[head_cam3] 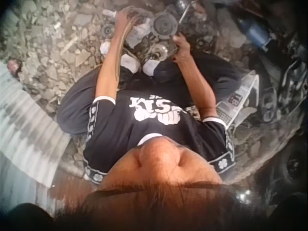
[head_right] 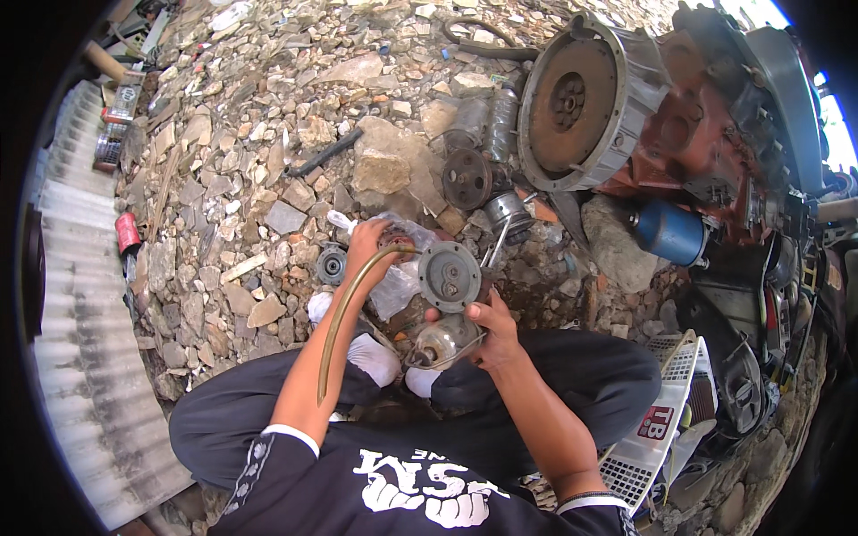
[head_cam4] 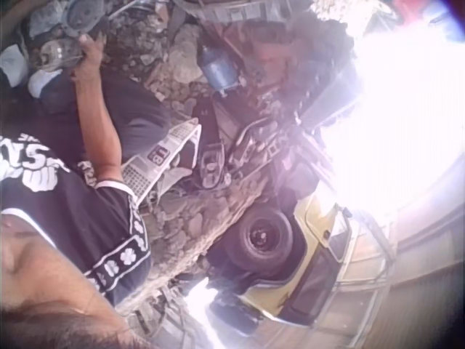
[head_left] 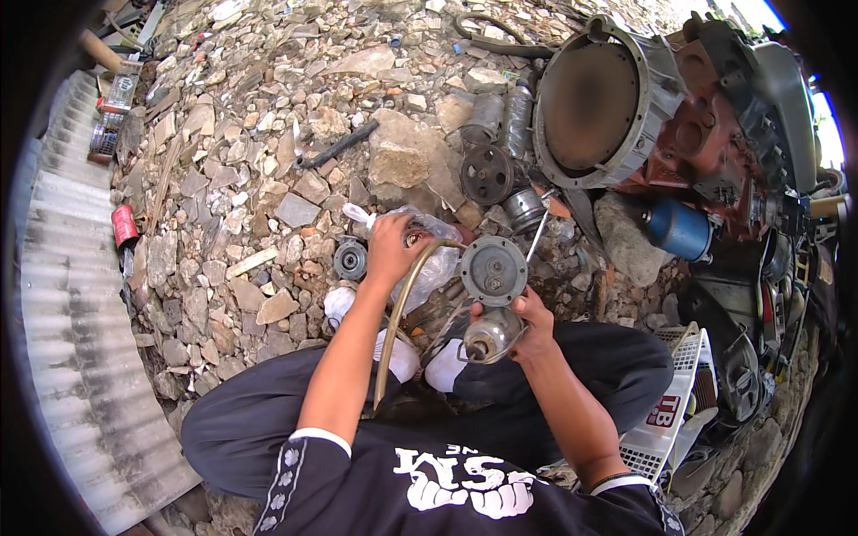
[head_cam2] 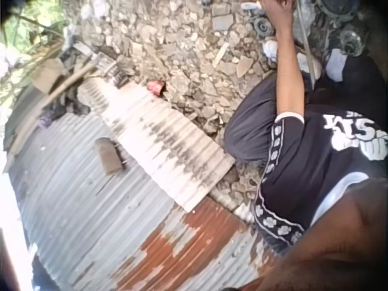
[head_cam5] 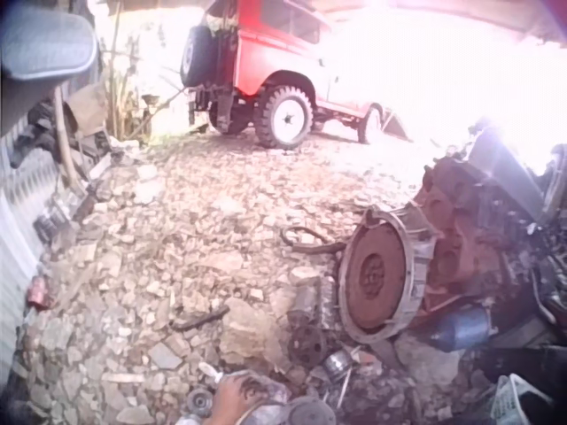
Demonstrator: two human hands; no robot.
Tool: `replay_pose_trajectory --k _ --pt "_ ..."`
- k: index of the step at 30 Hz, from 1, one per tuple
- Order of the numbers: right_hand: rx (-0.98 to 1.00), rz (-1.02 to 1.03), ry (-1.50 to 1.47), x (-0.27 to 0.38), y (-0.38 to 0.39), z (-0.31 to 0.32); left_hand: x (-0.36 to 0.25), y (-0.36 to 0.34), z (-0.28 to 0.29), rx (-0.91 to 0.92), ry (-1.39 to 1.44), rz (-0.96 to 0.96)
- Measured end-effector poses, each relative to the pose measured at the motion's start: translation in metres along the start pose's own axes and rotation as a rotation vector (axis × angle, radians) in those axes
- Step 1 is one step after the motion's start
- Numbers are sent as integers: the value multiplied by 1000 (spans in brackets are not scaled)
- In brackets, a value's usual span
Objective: The person sits on a rocky ground and disassembles a mechanical component, likely a carburetor, using a screwdriver. They remove internal parts, clean the surfaces with a cloth, and use a hammer to tap a metal piece. The person then reassembles the component and continues to clean and adjust it.
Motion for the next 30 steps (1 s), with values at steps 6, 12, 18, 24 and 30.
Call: replay_pose_trajectory --k 6,12,18,24,30 --pt "142 -24 -50 -1 8 -11 -94 1 43 121 972 470" --pt "299 -103 -292 2 29 -46 -184 28 92 430 1649 723" --pt "12 99 230 9 33 -74 -173 64 106 -204 1347 553" --pt "-185 537 1162 78 83 -83 -130 114 82 -382 1926 893" --pt "-75 573 1936 220 180 -135 -148 95 126 -327 1858 735"
Point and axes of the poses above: each hand's wrist, its own y-axis away from the middle knuckle, its own z-axis out of the back of the hand, x = y × z, the point moved 5 cm from there along -y, towards the middle knuckle, and after that the axes turned 8 degrees about -x, right-handed, at the moved point
